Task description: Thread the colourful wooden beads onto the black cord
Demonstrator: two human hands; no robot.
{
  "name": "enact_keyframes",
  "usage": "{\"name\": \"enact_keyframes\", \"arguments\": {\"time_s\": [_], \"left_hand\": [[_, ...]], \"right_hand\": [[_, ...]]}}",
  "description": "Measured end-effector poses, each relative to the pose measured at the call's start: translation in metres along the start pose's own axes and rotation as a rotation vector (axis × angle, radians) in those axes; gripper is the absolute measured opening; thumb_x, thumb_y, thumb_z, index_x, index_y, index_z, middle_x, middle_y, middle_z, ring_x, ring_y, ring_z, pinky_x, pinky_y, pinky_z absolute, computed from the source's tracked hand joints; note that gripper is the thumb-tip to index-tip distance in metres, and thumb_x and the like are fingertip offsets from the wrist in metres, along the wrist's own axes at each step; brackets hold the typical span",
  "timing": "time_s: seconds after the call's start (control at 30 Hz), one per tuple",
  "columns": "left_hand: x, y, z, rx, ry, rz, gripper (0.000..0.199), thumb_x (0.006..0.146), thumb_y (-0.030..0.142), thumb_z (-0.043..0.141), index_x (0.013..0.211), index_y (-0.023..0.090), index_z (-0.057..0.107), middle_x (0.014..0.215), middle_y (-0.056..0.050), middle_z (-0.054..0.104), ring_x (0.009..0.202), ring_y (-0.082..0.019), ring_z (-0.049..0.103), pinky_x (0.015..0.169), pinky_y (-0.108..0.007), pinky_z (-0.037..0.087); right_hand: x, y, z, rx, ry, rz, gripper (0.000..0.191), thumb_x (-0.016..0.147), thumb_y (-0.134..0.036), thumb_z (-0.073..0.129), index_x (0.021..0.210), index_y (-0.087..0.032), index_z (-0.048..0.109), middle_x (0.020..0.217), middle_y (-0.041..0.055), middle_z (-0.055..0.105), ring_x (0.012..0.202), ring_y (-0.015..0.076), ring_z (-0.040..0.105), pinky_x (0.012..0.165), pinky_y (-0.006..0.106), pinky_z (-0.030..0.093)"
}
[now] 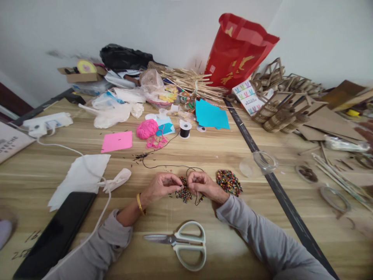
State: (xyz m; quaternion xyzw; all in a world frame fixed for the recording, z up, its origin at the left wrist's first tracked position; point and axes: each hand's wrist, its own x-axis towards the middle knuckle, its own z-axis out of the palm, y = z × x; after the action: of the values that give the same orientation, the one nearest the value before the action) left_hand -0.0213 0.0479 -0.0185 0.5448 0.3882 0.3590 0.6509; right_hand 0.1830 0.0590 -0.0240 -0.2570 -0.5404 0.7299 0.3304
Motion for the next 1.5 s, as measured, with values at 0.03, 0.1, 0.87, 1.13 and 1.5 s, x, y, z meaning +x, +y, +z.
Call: {"name": "enact_keyframes", "arguments": {"time_s": [0.03, 0.1, 0.87, 1.13, 1.5], "left_hand": [[0.0, 0.0, 0.0002, 0.001, 0.004, -0.001, 0.023, 0.062, 0.025, 0.08, 0.075, 0.01, 0.069, 0.072, -0.005, 0.071, 0.063, -0.011, 0.062, 0.063, -0.022, 0.049], [0.0001, 0.0, 0.0006, 0.003, 0.009, -0.001, 0.023, 0.062, 0.025, 0.08, 0.075, 0.01, 0.068, 0.071, -0.004, 0.07, 0.062, -0.011, 0.061, 0.062, -0.022, 0.048], [-0.0014, 0.0018, 0.0025, -0.001, -0.019, -0.006, 0.021, 0.064, 0.024, 0.077, 0.077, 0.01, 0.068, 0.075, -0.005, 0.07, 0.067, -0.013, 0.063, 0.066, -0.024, 0.048], [-0.0018, 0.0016, 0.0036, -0.018, -0.018, -0.009, 0.02, 0.064, 0.022, 0.077, 0.077, 0.01, 0.067, 0.075, -0.004, 0.07, 0.068, -0.013, 0.063, 0.068, -0.023, 0.048], [-0.0016, 0.0007, 0.0034, -0.015, -0.027, -0.005, 0.02, 0.064, 0.022, 0.077, 0.076, 0.01, 0.067, 0.073, -0.004, 0.07, 0.066, -0.012, 0.061, 0.065, -0.023, 0.047]], "right_hand": [[-0.0006, -0.0015, 0.0008, -0.034, -0.012, 0.009, 0.029, 0.074, -0.038, 0.071, 0.072, -0.014, 0.054, 0.052, -0.0053, 0.053, 0.04, 0.0047, 0.044, 0.041, 0.016, 0.036], [-0.0016, -0.0038, 0.0023, -0.096, -0.028, 0.031, 0.029, 0.075, -0.038, 0.07, 0.072, -0.014, 0.054, 0.052, -0.0053, 0.053, 0.041, 0.0046, 0.044, 0.042, 0.016, 0.036], [-0.0006, -0.0031, 0.0056, -0.156, -0.028, 0.074, 0.034, 0.074, -0.044, 0.07, 0.072, -0.014, 0.053, 0.051, -0.0055, 0.053, 0.043, 0.0044, 0.044, 0.045, 0.017, 0.036], [-0.0007, -0.0039, 0.0061, -0.163, -0.024, 0.076, 0.033, 0.074, -0.043, 0.069, 0.071, -0.014, 0.053, 0.051, -0.0055, 0.053, 0.043, 0.0044, 0.045, 0.045, 0.017, 0.037], [-0.0002, -0.003, 0.0053, -0.171, -0.024, 0.083, 0.034, 0.074, -0.044, 0.07, 0.072, -0.014, 0.053, 0.051, -0.0055, 0.053, 0.043, 0.0044, 0.046, 0.045, 0.016, 0.037]]}}
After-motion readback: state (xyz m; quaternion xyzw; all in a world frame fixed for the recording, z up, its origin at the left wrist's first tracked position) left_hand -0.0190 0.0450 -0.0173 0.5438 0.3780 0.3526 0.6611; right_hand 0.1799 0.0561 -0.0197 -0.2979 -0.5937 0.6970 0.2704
